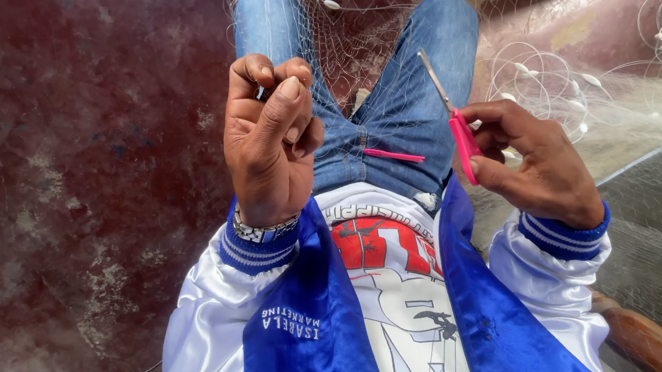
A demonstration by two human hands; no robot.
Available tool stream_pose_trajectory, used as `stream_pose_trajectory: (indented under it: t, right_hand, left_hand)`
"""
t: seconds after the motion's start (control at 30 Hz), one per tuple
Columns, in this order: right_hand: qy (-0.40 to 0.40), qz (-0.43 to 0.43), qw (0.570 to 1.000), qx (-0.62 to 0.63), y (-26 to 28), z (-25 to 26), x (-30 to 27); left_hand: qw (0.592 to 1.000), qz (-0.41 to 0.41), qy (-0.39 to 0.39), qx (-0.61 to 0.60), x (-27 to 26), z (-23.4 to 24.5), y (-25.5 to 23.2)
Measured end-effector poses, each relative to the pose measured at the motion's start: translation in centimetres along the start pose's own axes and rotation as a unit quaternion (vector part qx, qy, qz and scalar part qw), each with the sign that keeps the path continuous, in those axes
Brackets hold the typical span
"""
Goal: Repairing a fishing net using a shuttle tool and scissors
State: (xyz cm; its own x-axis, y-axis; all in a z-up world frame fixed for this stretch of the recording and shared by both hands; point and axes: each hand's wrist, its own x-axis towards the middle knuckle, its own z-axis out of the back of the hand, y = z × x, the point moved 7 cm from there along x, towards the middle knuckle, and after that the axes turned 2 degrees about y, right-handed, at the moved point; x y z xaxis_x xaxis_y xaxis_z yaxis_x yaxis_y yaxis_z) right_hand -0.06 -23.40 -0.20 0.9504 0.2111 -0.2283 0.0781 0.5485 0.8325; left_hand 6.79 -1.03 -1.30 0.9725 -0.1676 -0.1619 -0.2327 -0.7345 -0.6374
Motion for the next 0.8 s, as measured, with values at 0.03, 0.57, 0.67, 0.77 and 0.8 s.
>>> stream_pose_trajectory:
  t: [0.03,0.57,0.67,0.77,0.8]
  right_hand:
    - [0.007,0.002,1.000,-0.001,0.0,-0.2,0.2]
    - [-0.035,-0.020,0.994,-0.100,0.4,0.0,1.2]
    - [-0.034,-0.023,0.993,-0.107,0.7,-0.2,1.5]
    - [-0.031,-0.036,0.991,-0.127,0.5,-0.2,1.8]
    - [-0.031,-0.035,0.991,-0.127,0.6,-0.3,1.9]
  left_hand:
    - [1.000,-0.002,0.006,-0.006,0.0,-0.1,0.0]
    - [1.000,-0.002,0.005,-0.017,-0.1,-0.3,-0.1]
    - [1.000,-0.003,0.010,-0.009,-0.2,-0.4,-0.2]
    - [1.000,-0.002,0.010,-0.006,-0.2,-0.4,-0.2]
    - [1.000,-0.002,0.010,-0.006,-0.2,-0.4,-0.2]
